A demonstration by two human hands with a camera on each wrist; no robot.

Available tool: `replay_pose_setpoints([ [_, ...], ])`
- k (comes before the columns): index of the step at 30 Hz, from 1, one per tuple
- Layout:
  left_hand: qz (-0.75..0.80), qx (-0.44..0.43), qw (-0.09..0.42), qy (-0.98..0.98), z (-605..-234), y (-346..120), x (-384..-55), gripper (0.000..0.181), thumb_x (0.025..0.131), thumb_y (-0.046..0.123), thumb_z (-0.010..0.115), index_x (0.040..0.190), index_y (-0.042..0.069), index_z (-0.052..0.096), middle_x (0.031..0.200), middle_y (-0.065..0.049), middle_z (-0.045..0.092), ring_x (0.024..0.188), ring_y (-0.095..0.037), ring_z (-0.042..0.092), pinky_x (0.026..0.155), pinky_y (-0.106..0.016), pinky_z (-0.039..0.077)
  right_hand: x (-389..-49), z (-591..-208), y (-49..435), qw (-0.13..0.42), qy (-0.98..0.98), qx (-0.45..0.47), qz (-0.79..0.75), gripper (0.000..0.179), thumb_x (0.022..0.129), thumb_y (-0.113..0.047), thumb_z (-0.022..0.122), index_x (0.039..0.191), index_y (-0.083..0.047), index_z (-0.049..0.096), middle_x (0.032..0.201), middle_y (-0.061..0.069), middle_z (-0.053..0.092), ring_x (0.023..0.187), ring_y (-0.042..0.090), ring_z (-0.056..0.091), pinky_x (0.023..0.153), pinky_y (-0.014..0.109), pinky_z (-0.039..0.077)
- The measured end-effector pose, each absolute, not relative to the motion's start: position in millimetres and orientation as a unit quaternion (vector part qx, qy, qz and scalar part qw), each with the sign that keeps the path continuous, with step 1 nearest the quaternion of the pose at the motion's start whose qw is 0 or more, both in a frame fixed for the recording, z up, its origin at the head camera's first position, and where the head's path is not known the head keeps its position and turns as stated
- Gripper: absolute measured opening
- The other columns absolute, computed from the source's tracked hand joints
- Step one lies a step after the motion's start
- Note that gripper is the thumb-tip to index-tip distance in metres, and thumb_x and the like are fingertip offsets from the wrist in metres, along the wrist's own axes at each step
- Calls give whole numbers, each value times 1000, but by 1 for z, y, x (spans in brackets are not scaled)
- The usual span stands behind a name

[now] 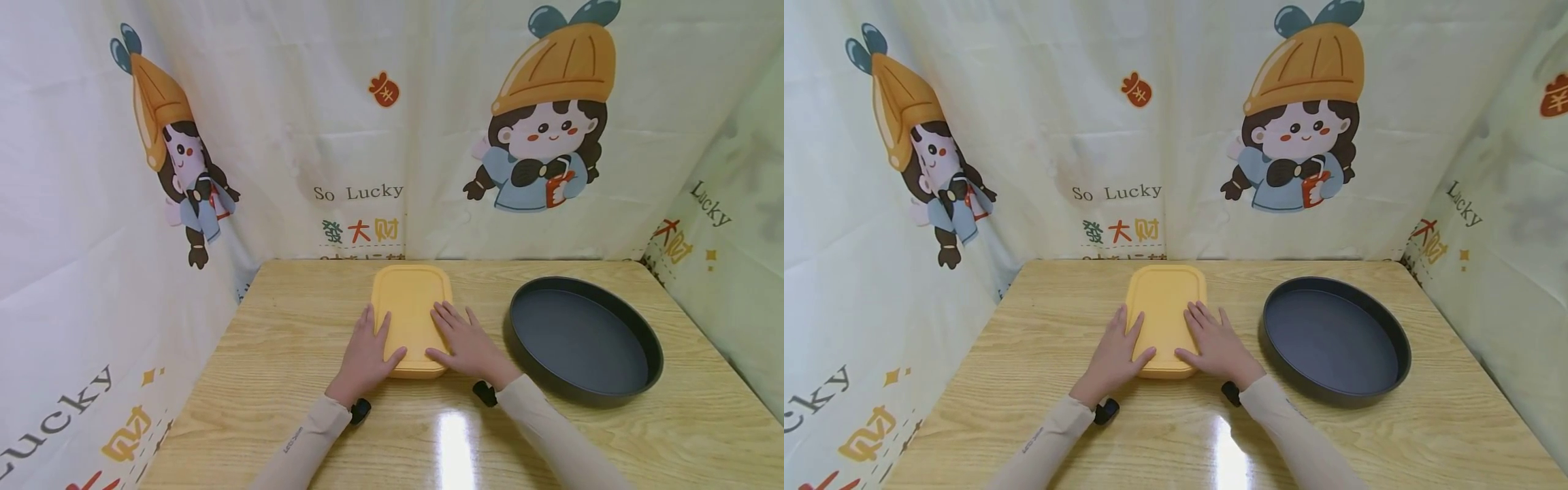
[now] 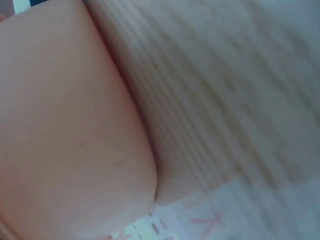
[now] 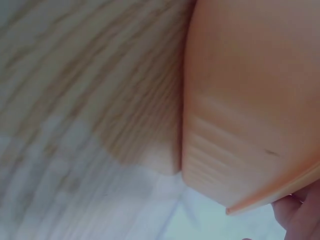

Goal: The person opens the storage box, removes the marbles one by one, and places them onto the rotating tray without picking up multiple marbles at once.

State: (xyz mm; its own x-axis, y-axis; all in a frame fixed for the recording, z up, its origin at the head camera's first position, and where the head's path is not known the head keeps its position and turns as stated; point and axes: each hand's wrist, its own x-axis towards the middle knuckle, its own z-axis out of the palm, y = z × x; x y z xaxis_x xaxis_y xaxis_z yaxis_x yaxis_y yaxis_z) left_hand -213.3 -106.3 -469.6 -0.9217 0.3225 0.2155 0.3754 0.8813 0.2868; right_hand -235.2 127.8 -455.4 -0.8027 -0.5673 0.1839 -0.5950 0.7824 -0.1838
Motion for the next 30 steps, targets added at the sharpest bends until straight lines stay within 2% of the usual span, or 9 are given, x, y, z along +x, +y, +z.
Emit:
replay_pose_setpoints([
  [7,-119,-190,86,-971,-467,-105,-212,74,94,54,41,147,4,31,153,-28,15,144,-41,14,115,-52,21,-235,-458,130,61,-942,309,119,78,91,-53,48,148,-4,27,155,13,24,144,30,21,112,61,18],
  [12,-57,-244,82,-965,-461,-99,-208,69,96,52,39,145,4,34,152,-25,24,143,-38,21,115,-49,24,-235,-459,131,57,-942,306,126,79,91,-53,48,148,-3,26,156,13,22,145,30,20,113,61,18],
  [17,-37,-289,63,-954,-457,-91,-205,74,94,55,40,146,3,33,151,-23,28,142,-34,27,114,-45,28,-236,-459,137,57,-944,297,132,80,91,-55,48,148,-3,27,156,12,21,145,29,19,113,61,17],
  [30,-20,-296,78,-952,-464,-63,-203,75,94,57,37,147,3,31,151,-23,28,142,-35,25,114,-43,28,-234,-458,162,63,-946,285,138,81,89,-54,51,147,-2,28,156,12,23,144,30,22,111,62,19],
])
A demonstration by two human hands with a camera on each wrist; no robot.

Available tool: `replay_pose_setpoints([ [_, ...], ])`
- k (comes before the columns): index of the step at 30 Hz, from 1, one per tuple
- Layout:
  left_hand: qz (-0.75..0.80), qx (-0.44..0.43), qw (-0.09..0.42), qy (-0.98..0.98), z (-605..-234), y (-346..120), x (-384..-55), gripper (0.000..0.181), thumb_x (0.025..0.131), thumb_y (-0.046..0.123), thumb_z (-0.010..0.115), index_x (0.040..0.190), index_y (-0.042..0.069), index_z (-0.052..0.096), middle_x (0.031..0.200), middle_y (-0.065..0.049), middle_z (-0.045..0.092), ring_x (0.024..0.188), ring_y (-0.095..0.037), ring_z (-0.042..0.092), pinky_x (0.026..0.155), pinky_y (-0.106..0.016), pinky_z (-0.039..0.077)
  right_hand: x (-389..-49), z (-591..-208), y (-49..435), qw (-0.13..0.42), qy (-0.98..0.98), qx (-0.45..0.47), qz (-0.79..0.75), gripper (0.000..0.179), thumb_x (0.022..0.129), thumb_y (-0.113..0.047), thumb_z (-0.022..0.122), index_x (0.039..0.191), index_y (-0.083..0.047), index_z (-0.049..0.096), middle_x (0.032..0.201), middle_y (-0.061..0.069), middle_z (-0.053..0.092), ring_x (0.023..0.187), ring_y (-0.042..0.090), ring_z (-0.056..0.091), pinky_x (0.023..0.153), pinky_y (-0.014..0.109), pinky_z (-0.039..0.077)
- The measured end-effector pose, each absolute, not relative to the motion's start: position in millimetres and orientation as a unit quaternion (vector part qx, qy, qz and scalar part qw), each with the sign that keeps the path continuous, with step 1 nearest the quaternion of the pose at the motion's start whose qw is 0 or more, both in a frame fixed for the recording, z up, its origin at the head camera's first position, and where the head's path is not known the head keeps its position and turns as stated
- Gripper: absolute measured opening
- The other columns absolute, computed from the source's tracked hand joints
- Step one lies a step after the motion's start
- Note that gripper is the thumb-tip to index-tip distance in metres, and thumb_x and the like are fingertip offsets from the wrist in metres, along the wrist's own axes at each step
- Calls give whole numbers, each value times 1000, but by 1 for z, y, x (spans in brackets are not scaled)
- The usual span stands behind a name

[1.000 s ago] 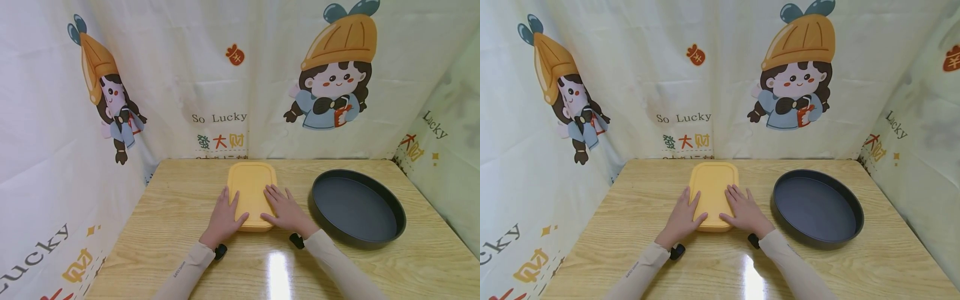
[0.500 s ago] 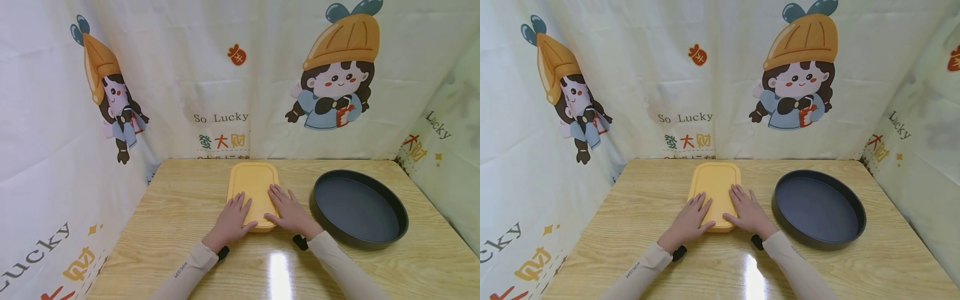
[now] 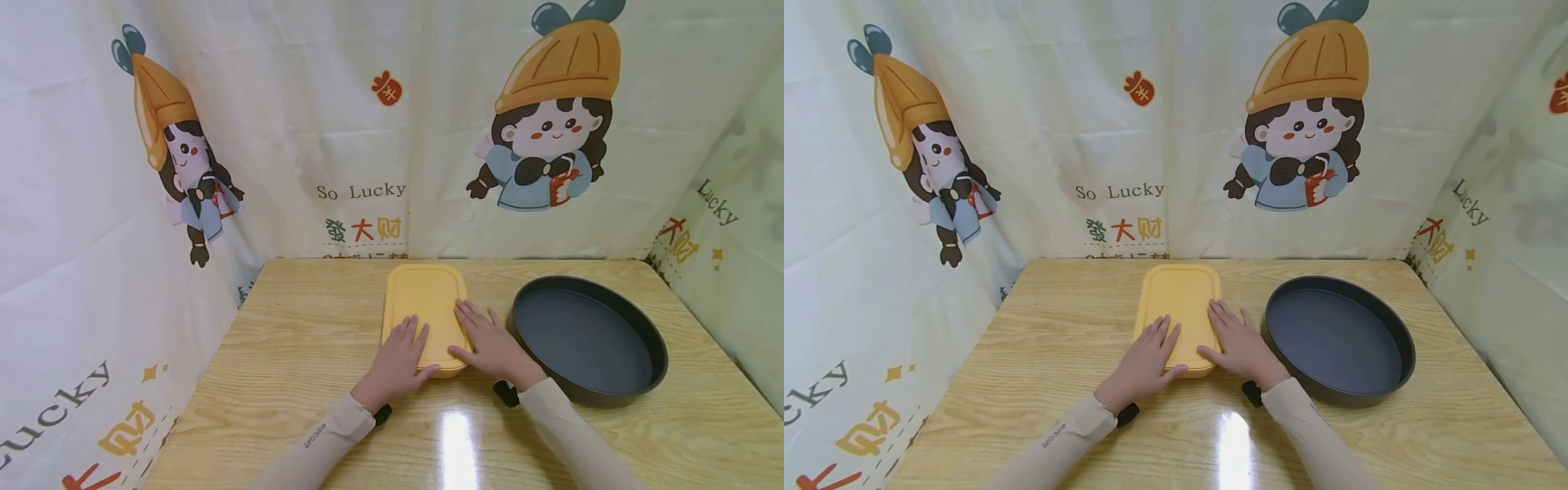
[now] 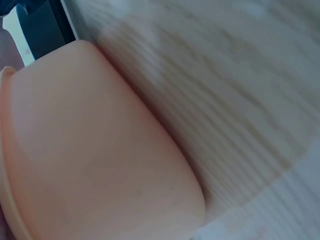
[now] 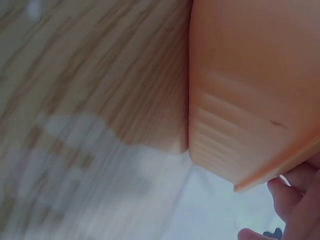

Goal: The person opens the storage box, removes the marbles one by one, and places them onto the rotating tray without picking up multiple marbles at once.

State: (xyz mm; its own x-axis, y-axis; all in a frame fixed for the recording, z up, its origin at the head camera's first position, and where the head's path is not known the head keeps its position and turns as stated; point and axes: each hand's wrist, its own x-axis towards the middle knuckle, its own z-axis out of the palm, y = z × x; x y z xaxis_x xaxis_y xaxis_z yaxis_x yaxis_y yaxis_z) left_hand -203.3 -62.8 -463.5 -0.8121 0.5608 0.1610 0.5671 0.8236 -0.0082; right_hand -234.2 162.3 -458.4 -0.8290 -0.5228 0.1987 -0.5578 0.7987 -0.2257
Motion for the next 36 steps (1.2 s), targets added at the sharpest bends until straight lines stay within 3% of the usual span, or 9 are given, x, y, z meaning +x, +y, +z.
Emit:
replay_pose_setpoints([
  [5,2,-305,81,-949,-462,-55,-203,76,94,59,34,148,6,28,152,-21,27,143,-34,24,115,-43,28,-230,-461,172,56,-945,271,176,83,89,-51,53,148,0,25,156,15,20,144,33,19,110,64,20],
  [10,6,-304,72,-950,-458,-52,-202,77,93,61,36,149,8,28,153,-20,27,142,-34,25,114,-43,29,-224,-467,179,19,-943,238,230,93,89,-55,52,150,1,11,158,18,10,145,35,15,112,62,17],
  [15,34,-301,93,-949,-458,-48,-201,78,91,64,36,147,9,33,149,-20,34,138,-36,34,110,-44,35,-220,-470,185,-12,-938,228,262,111,80,-62,59,151,0,1,157,22,7,144,37,15,112,61,18],
  [22,62,-291,119,-947,-460,-40,-200,78,89,66,38,144,10,39,145,-19,41,133,-36,41,106,-43,40,-220,-478,190,3,-928,253,273,124,66,-61,74,153,-9,2,157,19,13,142,36,25,107,66,22],
  [30,107,-338,165,-920,-452,-32,-196,65,89,59,46,135,13,51,135,-13,55,123,-28,54,98,-34,49,-219,-481,188,18,-935,255,244,119,68,-65,70,153,-10,8,156,18,18,138,37,32,104,67,26],
  [36,137,-386,240,-880,-450,-28,-195,50,86,54,56,118,17,65,117,-3,67,105,-16,65,78,-20,55,-218,-477,187,15,-938,255,234,116,69,-63,70,152,-8,9,156,17,17,140,37,29,105,67,26],
])
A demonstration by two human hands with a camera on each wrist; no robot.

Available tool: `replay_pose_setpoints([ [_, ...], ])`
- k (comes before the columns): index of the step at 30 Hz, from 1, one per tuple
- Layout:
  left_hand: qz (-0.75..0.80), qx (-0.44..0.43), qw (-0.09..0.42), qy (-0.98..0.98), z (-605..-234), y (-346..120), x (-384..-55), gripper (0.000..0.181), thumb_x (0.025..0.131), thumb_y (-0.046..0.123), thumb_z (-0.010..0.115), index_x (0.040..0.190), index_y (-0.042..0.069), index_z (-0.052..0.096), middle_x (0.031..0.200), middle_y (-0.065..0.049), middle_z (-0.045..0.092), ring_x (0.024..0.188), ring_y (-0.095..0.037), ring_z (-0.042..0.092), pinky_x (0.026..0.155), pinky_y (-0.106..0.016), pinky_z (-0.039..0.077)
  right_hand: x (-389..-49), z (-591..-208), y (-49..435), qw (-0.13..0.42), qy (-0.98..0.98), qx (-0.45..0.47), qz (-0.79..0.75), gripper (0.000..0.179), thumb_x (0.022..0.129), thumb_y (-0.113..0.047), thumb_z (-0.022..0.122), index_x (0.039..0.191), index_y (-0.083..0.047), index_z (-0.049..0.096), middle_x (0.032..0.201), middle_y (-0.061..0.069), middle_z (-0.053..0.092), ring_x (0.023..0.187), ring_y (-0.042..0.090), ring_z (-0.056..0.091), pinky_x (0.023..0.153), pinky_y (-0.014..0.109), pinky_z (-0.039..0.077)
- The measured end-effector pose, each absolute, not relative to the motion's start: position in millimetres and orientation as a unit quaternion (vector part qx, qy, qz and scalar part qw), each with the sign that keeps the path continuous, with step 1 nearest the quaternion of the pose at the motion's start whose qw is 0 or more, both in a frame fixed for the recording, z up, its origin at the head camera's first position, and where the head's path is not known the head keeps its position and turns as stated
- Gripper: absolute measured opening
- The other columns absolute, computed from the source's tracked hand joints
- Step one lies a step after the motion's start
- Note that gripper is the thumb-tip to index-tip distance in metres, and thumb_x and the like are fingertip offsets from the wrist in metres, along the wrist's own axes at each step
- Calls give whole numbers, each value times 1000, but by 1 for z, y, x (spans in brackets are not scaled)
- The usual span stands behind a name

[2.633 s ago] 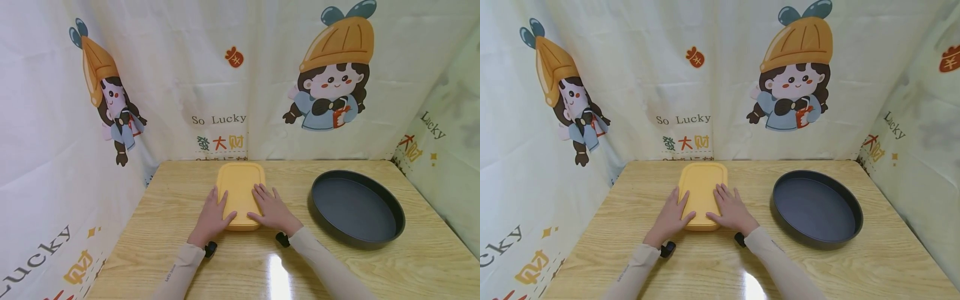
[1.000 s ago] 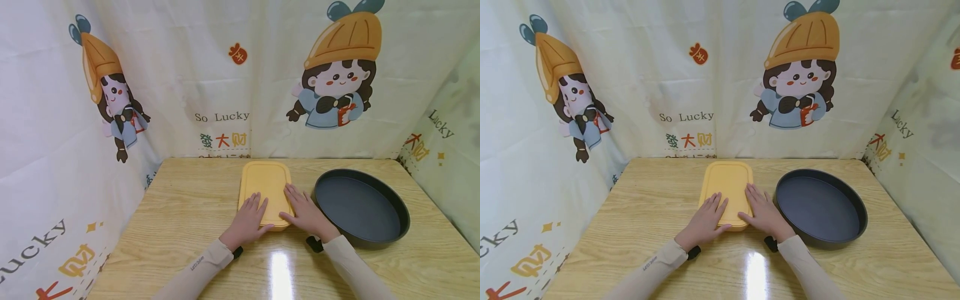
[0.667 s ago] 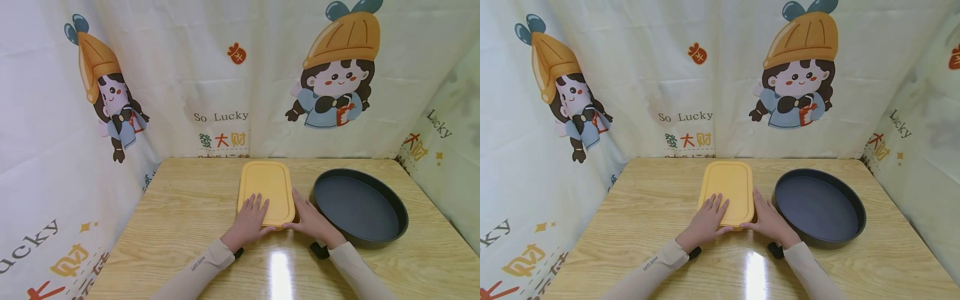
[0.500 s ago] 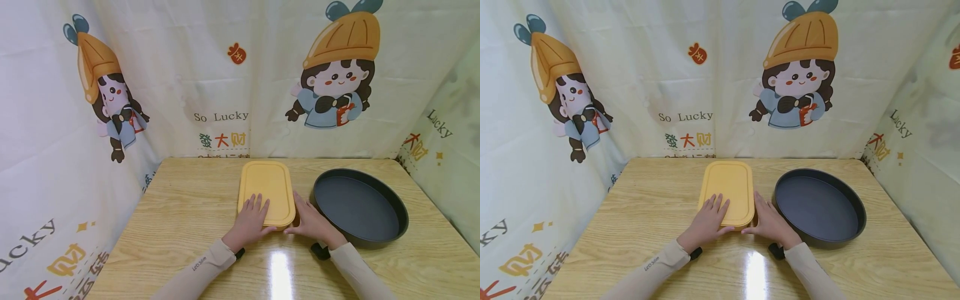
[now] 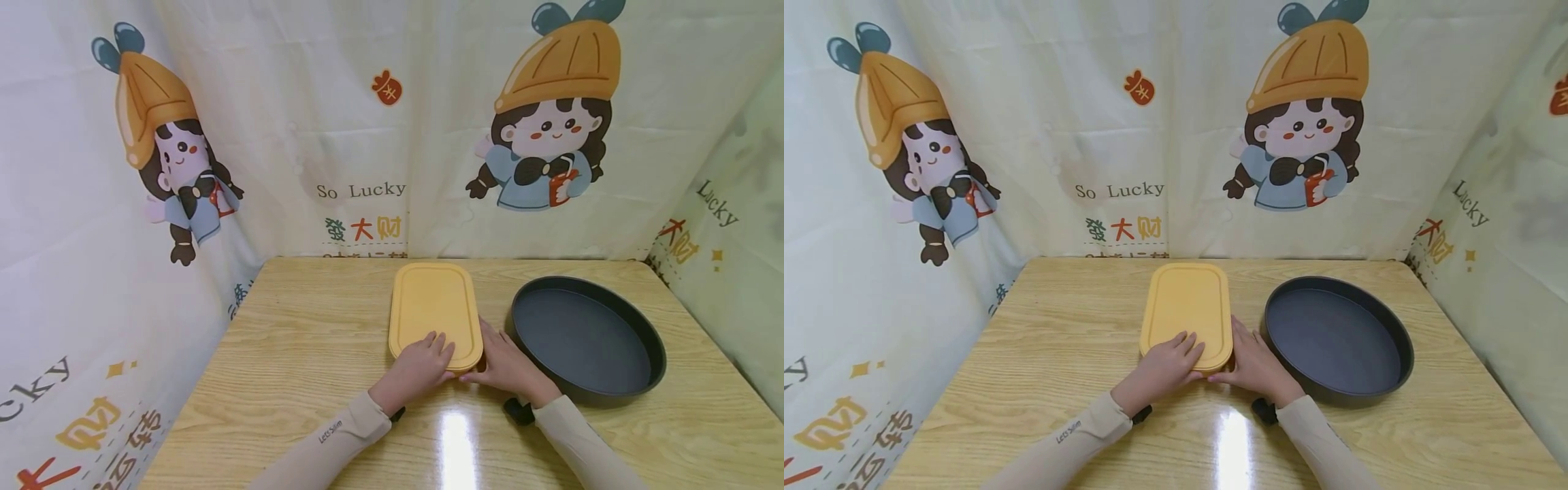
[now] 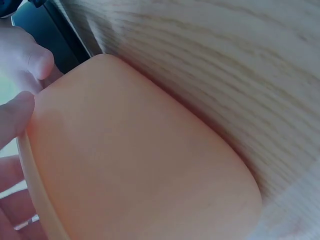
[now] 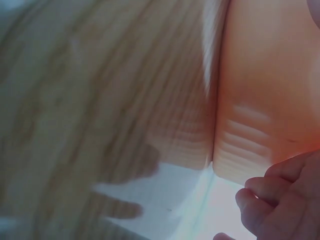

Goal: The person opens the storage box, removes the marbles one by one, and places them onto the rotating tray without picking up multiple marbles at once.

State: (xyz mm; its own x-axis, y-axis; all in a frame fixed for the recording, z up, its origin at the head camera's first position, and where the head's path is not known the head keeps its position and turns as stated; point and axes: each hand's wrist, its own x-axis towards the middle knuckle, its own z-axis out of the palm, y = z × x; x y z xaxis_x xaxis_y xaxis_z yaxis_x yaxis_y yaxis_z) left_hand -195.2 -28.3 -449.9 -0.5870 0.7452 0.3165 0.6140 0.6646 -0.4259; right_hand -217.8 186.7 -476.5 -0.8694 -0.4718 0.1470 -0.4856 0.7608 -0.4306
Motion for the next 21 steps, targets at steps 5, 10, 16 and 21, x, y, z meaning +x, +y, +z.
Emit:
replay_pose_setpoints([
  [5,109,-415,271,-861,-449,-29,-196,35,84,49,63,100,18,69,105,3,70,95,-9,67,67,-17,55,-218,-475,186,10,-941,255,224,115,71,-62,69,152,-6,10,156,18,17,140,37,27,105,66,26],
  [10,61,-428,286,-855,-453,-29,-195,23,81,41,69,87,19,70,93,6,69,83,-6,64,61,-14,52,-218,-476,186,6,-940,254,228,116,70,-63,69,152,-7,9,157,18,16,141,36,26,106,66,25],
  [16,0,-407,262,-875,-448,-27,-194,18,77,36,75,81,20,70,83,7,64,72,-5,59,55,-15,49,-220,-479,188,14,-938,258,232,115,70,-63,69,153,-10,8,157,16,16,141,36,27,105,67,25],
  [21,-39,-379,216,-899,-441,-25,-194,18,75,35,76,85,21,71,82,8,63,71,-5,58,53,-16,48,-220,-479,188,18,-936,263,233,114,70,-61,70,153,-10,9,157,17,16,141,36,26,105,67,25],
])
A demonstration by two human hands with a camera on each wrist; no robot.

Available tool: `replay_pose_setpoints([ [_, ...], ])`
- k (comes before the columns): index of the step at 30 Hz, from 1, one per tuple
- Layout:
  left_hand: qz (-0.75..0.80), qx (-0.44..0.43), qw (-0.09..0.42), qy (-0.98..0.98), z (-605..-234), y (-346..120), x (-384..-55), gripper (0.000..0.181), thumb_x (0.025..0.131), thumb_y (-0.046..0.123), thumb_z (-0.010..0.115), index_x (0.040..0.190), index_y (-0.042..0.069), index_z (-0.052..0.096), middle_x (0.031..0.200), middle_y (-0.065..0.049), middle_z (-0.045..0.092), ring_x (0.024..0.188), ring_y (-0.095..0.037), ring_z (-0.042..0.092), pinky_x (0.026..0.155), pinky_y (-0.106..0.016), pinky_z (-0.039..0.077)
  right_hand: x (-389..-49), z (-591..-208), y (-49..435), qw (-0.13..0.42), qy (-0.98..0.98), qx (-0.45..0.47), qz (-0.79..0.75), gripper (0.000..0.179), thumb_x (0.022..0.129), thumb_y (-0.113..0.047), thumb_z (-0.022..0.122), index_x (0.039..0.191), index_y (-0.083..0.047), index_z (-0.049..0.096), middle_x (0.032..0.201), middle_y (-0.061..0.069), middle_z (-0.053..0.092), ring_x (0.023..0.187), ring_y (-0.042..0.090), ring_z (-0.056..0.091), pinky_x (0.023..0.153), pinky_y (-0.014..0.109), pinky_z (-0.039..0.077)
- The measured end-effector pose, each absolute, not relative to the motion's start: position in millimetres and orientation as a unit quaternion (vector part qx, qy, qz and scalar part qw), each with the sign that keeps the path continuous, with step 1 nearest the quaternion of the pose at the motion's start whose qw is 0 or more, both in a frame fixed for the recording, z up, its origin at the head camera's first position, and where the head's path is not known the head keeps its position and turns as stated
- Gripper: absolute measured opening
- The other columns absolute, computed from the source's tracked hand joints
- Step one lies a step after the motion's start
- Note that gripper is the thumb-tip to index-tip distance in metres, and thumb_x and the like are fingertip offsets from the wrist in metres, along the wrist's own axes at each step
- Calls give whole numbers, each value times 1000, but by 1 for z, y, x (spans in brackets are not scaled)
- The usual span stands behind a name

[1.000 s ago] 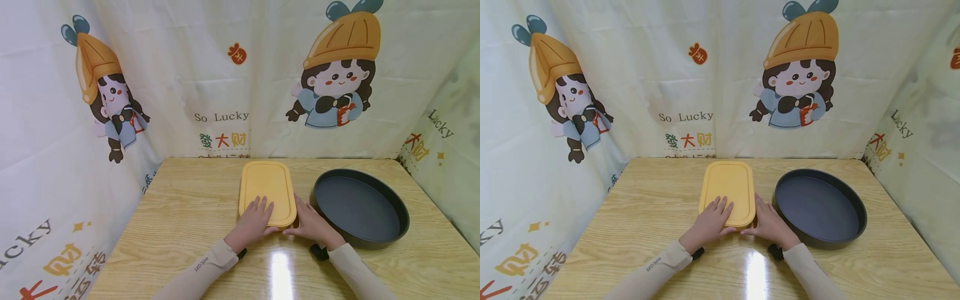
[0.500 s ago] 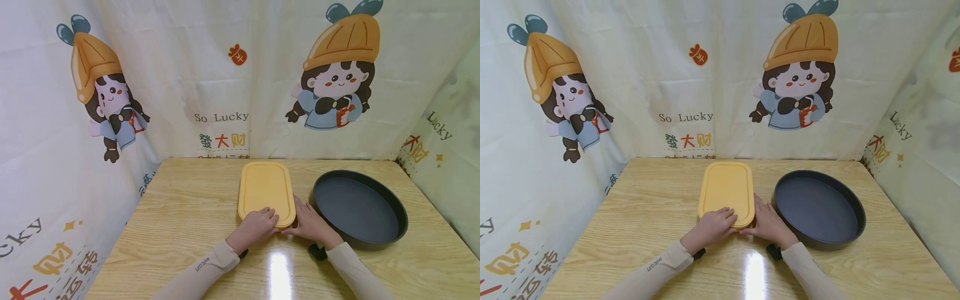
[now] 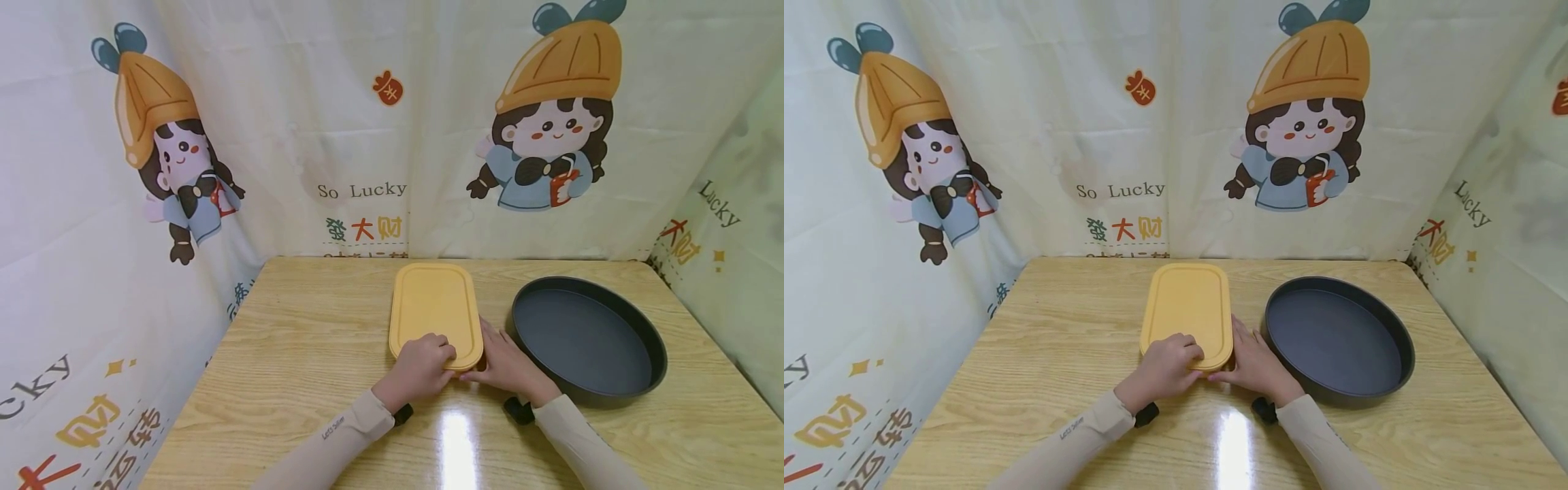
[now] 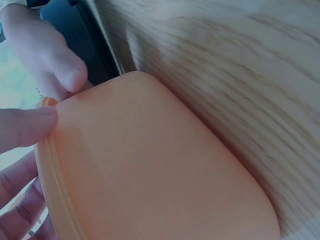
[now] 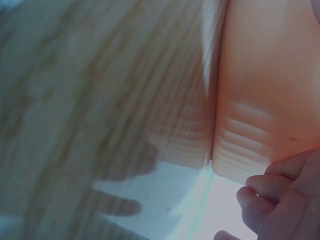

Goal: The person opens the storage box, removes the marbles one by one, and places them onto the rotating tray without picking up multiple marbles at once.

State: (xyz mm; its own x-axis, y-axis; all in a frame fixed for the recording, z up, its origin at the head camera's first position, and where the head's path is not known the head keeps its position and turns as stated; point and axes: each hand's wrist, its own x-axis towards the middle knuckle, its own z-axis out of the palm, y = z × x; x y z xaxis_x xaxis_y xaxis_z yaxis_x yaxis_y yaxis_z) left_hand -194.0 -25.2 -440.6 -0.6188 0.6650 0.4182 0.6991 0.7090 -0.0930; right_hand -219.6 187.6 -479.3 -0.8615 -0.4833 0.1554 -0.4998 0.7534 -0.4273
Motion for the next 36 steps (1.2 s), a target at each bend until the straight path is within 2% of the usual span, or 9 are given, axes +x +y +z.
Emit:
replay_pose_setpoints([
  [7,-65,-336,193,-919,-435,-23,-193,19,73,37,77,85,24,70,82,10,64,68,-5,58,47,-16,44,-219,-479,187,17,-937,262,231,114,70,-60,71,152,-9,9,156,18,17,141,37,27,105,68,25],
  [14,-101,-310,196,-925,-429,-24,-187,20,77,35,76,91,22,72,88,8,66,74,-8,60,49,-17,44,-218,-477,187,16,-937,264,227,113,71,-58,72,152,-8,11,155,20,21,139,38,29,105,67,26],
  [19,-128,-301,220,-919,-428,-26,-180,21,80,31,73,98,20,72,94,7,66,81,-8,60,55,-18,48,-218,-477,187,19,-938,263,225,114,70,-57,73,152,-8,10,154,20,21,139,38,30,105,66,26],
  [26,-187,-289,271,-899,-427,-32,-174,20,78,23,75,97,17,70,94,5,64,83,-12,60,65,-19,52,-219,-479,187,18,-939,261,225,116,70,-56,74,152,-9,8,155,20,19,139,38,29,106,66,25],
  [30,-233,-267,293,-888,-422,-38,-173,22,76,20,77,96,16,70,93,5,64,82,-12,60,63,-20,51,-220,-480,187,19,-938,262,224,118,69,-56,74,153,-10,5,156,19,17,139,38,30,106,66,25],
  [36,-302,-231,295,-876,-416,-47,-176,22,77,16,76,97,14,69,93,3,64,84,-12,60,65,-20,50,-220,-480,186,21,-938,263,226,116,68,-56,75,152,-6,12,156,20,18,140,38,28,106,67,24],
])
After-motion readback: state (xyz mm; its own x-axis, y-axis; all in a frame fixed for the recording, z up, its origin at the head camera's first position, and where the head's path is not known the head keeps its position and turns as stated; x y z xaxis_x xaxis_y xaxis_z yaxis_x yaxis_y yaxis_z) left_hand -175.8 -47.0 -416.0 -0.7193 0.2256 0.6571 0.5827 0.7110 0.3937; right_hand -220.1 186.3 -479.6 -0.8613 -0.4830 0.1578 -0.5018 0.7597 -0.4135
